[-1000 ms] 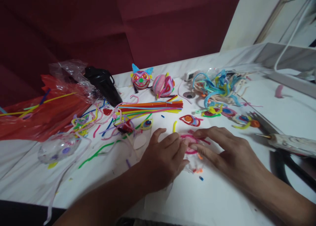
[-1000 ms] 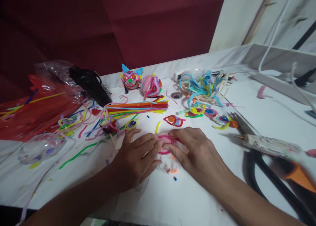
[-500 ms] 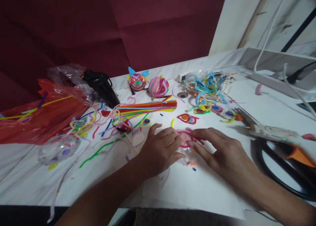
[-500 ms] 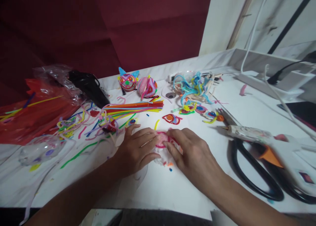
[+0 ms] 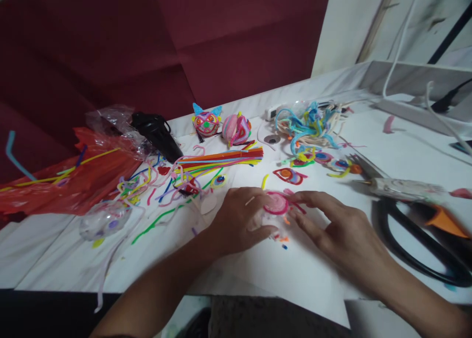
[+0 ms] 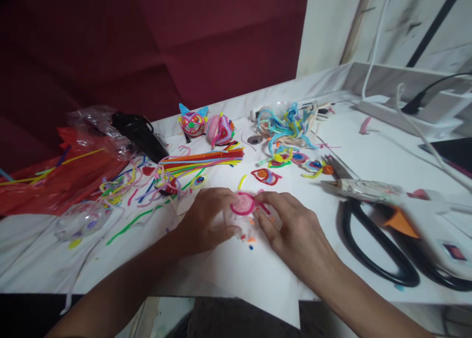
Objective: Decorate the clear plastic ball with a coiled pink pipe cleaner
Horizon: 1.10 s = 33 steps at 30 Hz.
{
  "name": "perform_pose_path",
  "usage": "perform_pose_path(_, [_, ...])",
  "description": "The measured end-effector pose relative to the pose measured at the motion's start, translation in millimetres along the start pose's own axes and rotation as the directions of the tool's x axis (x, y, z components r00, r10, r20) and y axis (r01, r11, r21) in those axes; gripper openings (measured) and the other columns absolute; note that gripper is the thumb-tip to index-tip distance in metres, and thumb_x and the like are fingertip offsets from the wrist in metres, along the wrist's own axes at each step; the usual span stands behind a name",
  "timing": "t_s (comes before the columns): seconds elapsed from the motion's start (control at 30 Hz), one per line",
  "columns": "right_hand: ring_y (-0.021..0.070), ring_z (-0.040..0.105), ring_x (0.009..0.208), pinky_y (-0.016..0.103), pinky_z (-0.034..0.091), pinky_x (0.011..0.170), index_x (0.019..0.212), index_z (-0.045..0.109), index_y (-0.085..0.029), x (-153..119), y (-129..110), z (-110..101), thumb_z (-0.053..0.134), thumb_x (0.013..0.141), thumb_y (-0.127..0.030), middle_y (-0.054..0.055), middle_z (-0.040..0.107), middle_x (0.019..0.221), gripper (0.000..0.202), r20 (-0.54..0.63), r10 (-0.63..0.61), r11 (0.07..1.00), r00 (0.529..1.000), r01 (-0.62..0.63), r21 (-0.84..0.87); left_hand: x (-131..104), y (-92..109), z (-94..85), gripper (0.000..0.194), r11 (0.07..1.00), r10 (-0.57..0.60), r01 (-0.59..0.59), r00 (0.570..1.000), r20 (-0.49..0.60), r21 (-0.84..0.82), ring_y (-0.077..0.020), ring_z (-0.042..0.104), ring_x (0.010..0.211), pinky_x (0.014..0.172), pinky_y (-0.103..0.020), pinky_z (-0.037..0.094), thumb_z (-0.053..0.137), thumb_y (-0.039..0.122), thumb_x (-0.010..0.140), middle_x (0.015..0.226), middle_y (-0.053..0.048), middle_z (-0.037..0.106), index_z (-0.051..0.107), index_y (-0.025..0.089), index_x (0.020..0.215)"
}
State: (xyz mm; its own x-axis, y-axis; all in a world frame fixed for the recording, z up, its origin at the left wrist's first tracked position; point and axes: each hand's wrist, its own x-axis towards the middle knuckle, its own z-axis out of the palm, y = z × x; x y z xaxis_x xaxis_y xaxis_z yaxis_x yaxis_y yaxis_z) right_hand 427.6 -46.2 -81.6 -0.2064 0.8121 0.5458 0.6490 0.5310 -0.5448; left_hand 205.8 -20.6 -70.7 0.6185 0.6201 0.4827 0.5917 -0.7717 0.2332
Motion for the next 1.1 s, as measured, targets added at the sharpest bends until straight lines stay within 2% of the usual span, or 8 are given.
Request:
perform_pose_path(0.17, [0.025,0.068,0.091,0.029,0.047,0.048,0.109,0.059,-0.023,-5.8,-2.7,3.7,0.05,0.094,-0.03,0.006,0.069,0.096,0.019,-0.013,0.041,0.998,0.999,-0.04,0.054,-2.7,4.8,4.2,0.06,0.986,0.088,-0.081,0.995,-0.043,0.148,-0.0243,0.061,0.104,0.088,-0.038,0.047,0.057,0.065,0.082,0.113,-0.013,0.064,0.057,0.016,0.116])
perform_pose_path(0.33, [0.0239,0.068,0.089,0.029,0.047,0.048,0.109,0.059,-0.023,-6.3,-9.1,3.4,0.049,0.093,-0.027,0.006,0.069,0.093,0.019,-0.001,0.012,0.998,1.0,-0.012,0.065,0.2,9.9,-7.6,0.058,0.98,0.098,-0.1,0.995,0.02,0.171,-0.0253,0.058,0.108,0.091,-0.04,0.048,0.051,0.064,0.086,0.114,-0.014,0.063,0.057,0.014,0.115])
perform_pose_path(0.43, [0.0223,0.069,0.086,0.027,0.048,0.049,0.105,0.06,-0.023,-2.7,-8.3,2.0,0.05,0.093,-0.026,0.005,0.07,0.092,0.016,0.008,0.003,0.996,1.0,-0.003,0.085,2.3,19.3,-12.6,0.05,0.967,0.155,-0.159,0.987,0.036,0.199,-0.0244,0.06,0.106,0.094,-0.038,0.049,0.052,0.055,0.09,0.108,-0.015,0.065,0.058,0.01,0.111])
perform_pose_path(0.57, [0.0197,0.069,0.08,0.027,0.053,0.058,0.103,0.061,-0.02,1.6,-3.1,2.3,0.049,0.094,-0.022,0.005,0.07,0.092,0.015,0.009,-0.083,0.994,0.997,0.082,0.073,-2.4,28.5,-7.9,0.036,0.9,0.265,-0.246,0.964,-0.002,0.358,-0.0232,0.063,0.104,0.095,-0.035,0.053,0.056,0.035,0.093,0.104,-0.015,0.069,0.059,0.004,0.11])
perform_pose_path(0.7, [0.0189,0.065,0.08,0.029,0.055,0.068,0.113,0.058,-0.017,-1.8,-1.0,8.2,0.046,0.096,-0.015,0.007,0.068,0.095,0.021,-0.023,-0.24,0.971,0.97,0.24,-0.003,-9.4,29.4,-1.6,0.04,0.89,0.256,-0.217,0.965,-0.047,0.4,-0.0235,0.063,0.109,0.096,-0.035,0.055,0.056,0.034,0.093,0.113,-0.017,0.069,0.057,0.002,0.119])
perform_pose_path(0.8, [0.02,0.062,0.088,0.032,0.054,0.075,0.122,0.053,-0.015,-6.8,-2.0,12.8,0.047,0.093,-0.006,0.008,0.067,0.097,0.031,-0.043,-0.322,0.946,0.946,0.32,-0.048,-10.4,28.0,-0.6,0.037,0.898,0.265,-0.223,0.962,-0.064,0.379,-0.0227,0.063,0.109,0.096,-0.035,0.055,0.057,0.032,0.093,0.112,-0.016,0.069,0.059,0.003,0.116])
perform_pose_path(0.97, [0.0198,0.063,0.088,0.031,0.054,0.074,0.125,0.052,-0.018,-5.1,-0.1,10.2,0.047,0.092,-0.006,0.007,0.067,0.096,0.035,-0.018,-0.297,0.955,0.955,0.297,0.003,-7.6,26.6,-1.6,0.034,0.916,0.224,-0.194,0.973,-0.049,0.351,-0.0229,0.063,0.104,0.094,-0.039,0.053,0.056,0.034,0.093,0.109,-0.013,0.069,0.061,0.008,0.114])
perform_pose_path(1.1, [0.0165,0.067,0.08,0.026,0.055,0.067,0.12,0.055,-0.022,6.6,4.6,1.0,0.044,0.097,-0.014,0.004,0.068,0.094,0.027,0.025,-0.252,0.964,0.967,0.249,0.09,-7.0,22.8,-0.6,0.034,0.934,0.186,-0.16,0.981,-0.054,0.321,-0.0266,0.055,0.115,0.1,-0.046,0.046,0.048,0.037,0.096,0.12,-0.016,0.062,0.058,0.013,0.117])
